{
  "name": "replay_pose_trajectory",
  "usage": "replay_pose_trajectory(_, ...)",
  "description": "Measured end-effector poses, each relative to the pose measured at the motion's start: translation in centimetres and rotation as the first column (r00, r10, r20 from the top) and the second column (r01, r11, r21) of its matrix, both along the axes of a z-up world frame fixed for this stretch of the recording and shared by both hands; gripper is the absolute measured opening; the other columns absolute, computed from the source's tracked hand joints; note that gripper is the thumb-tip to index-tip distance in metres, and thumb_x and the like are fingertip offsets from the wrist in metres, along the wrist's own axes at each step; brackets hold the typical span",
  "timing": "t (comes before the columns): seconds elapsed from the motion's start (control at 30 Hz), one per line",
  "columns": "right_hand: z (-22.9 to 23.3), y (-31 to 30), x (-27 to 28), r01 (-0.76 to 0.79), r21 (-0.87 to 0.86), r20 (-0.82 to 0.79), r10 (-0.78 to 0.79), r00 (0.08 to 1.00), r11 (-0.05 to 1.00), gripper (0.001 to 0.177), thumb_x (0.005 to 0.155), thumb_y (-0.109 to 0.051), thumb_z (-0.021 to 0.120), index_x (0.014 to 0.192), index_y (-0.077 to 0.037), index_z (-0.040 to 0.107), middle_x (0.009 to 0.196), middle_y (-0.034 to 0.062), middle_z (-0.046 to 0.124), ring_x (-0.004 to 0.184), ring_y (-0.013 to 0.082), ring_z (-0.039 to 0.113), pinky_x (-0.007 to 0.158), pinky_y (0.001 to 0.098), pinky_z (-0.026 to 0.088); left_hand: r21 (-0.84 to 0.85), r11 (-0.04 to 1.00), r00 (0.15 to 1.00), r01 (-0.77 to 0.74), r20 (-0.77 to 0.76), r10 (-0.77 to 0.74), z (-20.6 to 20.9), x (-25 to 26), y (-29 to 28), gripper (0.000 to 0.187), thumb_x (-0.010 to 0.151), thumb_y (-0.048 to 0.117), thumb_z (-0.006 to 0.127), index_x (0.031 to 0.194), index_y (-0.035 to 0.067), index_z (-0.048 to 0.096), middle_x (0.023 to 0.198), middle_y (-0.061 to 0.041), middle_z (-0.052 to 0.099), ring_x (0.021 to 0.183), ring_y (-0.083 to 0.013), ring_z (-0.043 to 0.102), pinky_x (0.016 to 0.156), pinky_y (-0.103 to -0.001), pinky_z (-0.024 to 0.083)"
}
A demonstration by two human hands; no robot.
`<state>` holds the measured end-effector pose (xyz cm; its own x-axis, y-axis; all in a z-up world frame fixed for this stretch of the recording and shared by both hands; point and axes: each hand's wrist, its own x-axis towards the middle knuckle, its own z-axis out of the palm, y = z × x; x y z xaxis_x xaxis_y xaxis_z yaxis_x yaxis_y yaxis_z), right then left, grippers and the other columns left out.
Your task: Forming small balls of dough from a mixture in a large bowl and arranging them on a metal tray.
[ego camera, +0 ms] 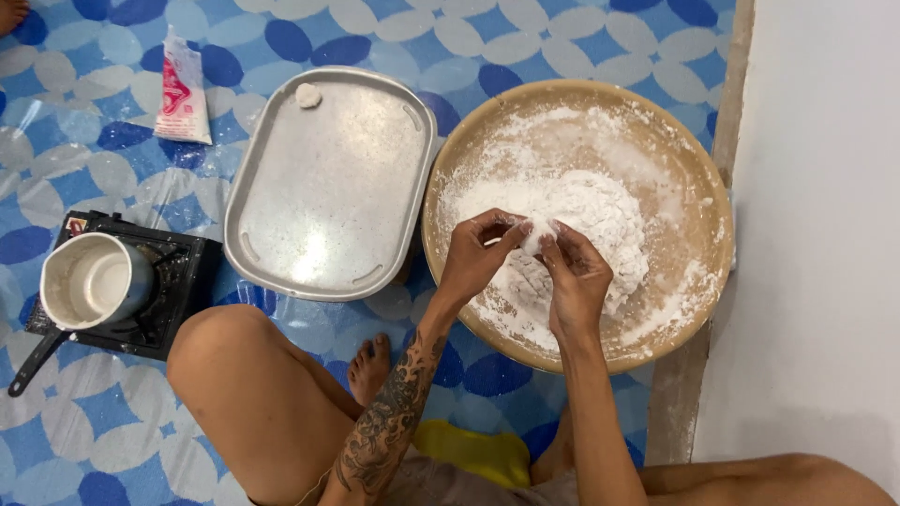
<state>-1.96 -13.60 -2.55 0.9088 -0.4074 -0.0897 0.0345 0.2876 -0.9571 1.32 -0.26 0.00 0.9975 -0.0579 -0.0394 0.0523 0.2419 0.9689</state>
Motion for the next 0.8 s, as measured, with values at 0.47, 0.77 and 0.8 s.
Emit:
replay_pose_trajectory(0.47, -1.0, -0.7, 5.3, 0.077, -0.013, -0.136, -0.078, 0.988, 0.997, 0.025, 0.094, -0.006, 0.075, 0.118, 0.000, 0.073, 0.103, 0.0149, 0.074, 0.094, 0.0175, 0.071, 0.082, 0.0363, 0.064, 0.043, 0.998, 0.989, 0.047, -0.145, -0.040, -0.8, 7.0, -1.4, 0.014, 0.091, 0.017, 0.079, 0.092, 0.003, 0.076, 0.084, -0.012, 0.075, 0.081, -0.0158, 0.070, 0.073, -0.031, 0.063)
replay_pose_trajectory(0.77, 0.3, -0.9, 6.0, 0.105, -0.040, -0.083, -0.108, 0.991, 0.994, 0.025, 0.096, -0.007, 0.074, 0.120, 0.000, 0.071, 0.107, 0.0152, 0.073, 0.097, 0.0183, 0.070, 0.084, 0.0394, 0.063, 0.122, 0.990, 0.998, 0.069, -0.003, -0.069, 0.1, 8.4, -2.0, 0.010, 0.092, 0.009, 0.076, 0.093, 0.000, 0.075, 0.085, -0.018, 0.074, 0.082, -0.0246, 0.072, 0.072, -0.039, 0.063)
replay_pose_trajectory(0.8, -0.4, -1.2, 5.0, 0.105, -0.061, -0.059, -0.108, 0.992, 0.993, 0.026, 0.096, -0.006, 0.074, 0.121, 0.002, 0.070, 0.106, 0.0144, 0.072, 0.094, 0.0170, 0.068, 0.083, 0.0394, 0.063, 0.186, 0.980, 0.995, 0.066, 0.066, -0.080, -0.4, 7.5, -2.0, 0.010, 0.092, 0.009, 0.074, 0.092, -0.001, 0.074, 0.085, -0.021, 0.074, 0.082, -0.0303, 0.074, 0.071, -0.044, 0.062)
